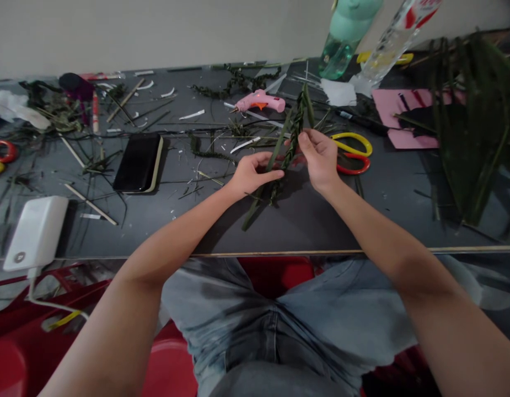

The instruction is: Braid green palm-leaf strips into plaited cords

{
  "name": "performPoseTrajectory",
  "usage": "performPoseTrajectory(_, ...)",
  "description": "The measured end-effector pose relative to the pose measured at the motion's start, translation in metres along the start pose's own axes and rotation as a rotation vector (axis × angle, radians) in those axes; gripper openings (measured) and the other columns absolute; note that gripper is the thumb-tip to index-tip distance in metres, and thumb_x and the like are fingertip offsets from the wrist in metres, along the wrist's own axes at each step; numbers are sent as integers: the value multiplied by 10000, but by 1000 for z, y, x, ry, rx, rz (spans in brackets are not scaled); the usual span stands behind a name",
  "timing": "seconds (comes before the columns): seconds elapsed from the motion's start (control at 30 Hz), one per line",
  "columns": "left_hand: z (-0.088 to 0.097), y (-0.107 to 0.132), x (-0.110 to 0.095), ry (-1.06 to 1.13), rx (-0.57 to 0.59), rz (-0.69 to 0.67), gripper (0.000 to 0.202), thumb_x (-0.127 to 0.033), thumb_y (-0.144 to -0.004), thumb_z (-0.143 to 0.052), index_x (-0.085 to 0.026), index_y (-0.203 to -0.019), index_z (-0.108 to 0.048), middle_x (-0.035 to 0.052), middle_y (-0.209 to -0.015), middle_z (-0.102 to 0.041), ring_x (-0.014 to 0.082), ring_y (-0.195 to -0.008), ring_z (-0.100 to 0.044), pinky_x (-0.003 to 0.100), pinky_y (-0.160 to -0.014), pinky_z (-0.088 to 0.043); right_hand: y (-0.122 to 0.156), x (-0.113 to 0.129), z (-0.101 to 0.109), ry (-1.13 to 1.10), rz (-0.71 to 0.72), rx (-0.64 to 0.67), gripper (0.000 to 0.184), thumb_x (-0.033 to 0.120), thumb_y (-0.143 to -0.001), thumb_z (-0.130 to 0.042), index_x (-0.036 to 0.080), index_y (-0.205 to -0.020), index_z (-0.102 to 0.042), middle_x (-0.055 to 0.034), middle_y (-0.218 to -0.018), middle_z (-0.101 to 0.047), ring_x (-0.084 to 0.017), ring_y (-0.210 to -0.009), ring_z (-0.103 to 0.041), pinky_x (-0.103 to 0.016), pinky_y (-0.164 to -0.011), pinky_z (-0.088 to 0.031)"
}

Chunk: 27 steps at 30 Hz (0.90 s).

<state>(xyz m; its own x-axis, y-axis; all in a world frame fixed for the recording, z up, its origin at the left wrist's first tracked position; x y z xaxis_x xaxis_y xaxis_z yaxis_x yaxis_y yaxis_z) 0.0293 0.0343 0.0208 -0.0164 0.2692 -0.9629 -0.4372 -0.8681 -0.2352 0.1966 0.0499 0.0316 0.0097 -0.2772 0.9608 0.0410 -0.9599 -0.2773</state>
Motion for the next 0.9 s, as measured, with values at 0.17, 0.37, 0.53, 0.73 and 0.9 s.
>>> performPoseTrajectory(0.17, 6, -3, 7, 86, -121, 40, 501, -428, -681, -852, -155, -1067, -687, 73, -1000, -766, 186, -910, -728, 320, -795, -607, 5, 1, -14, -66, -87, 140, 523, 704, -672, -776, 225, -880, -748, -41, -849, -737, -181, -722, -683, -274, -494, -555)
performPoseTrajectory(0.37, 9, -2, 16, 51, -113, 98, 581, -483, -690, -863, -180, -1121, -619, 27, -839, -688, 152, -700, -689, 326, -675, -598, 5, -5, -14, 8, -68, 100, 488, 651, -616, -833, 209, -804, -741, -15, -757, -700, -116, -558, -560, -258, -432, -481)
performPoseTrajectory(0.53, 10, -1, 20, 4, -119, 94, 825, -555, -669, -863, -224, -1332, -500, 7, -784, -638, 192, -730, -698, 366, -692, -594, 8, 1, -14, 71, -80, 120, 471, 660, -668, -793, 204, -730, -693, 10, -638, -616, -104, -505, -518, -262, -441, -456)
performPoseTrajectory(0.73, 6, 0, 7, -96, -89, 22, 774, -667, -588, -849, -188, -1157, -633, 25, -799, -672, 184, -735, -683, 325, -667, -565, 14, 11, -19, 221, 14, 196, 379, 556, -716, -789, 194, -757, -687, -2, -687, -649, -116, -576, -557, -271, -528, -463)
performPoseTrajectory(0.9, 12, 4, -4, -278, -186, 13, 564, -670, -706, -771, -182, -984, -717, 25, -703, -672, 194, -756, -678, 319, -725, -554, 15, 6, -15, 251, -29, 155, 315, 509, -753, -742, 207, -775, -654, 12, -628, -606, -117, -488, -528, -272, -458, -419)
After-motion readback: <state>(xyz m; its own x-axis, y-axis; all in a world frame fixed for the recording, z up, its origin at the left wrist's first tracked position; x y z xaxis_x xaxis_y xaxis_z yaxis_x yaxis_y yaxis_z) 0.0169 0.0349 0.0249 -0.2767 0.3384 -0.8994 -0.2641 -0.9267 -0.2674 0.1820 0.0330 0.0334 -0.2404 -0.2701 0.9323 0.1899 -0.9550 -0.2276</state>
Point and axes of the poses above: each hand's wrist, its own y-axis away from the middle knuckle, its own z-axis out of the back of the hand, x = y × z, the point moved 5 cm from there along -y, towards the middle knuckle
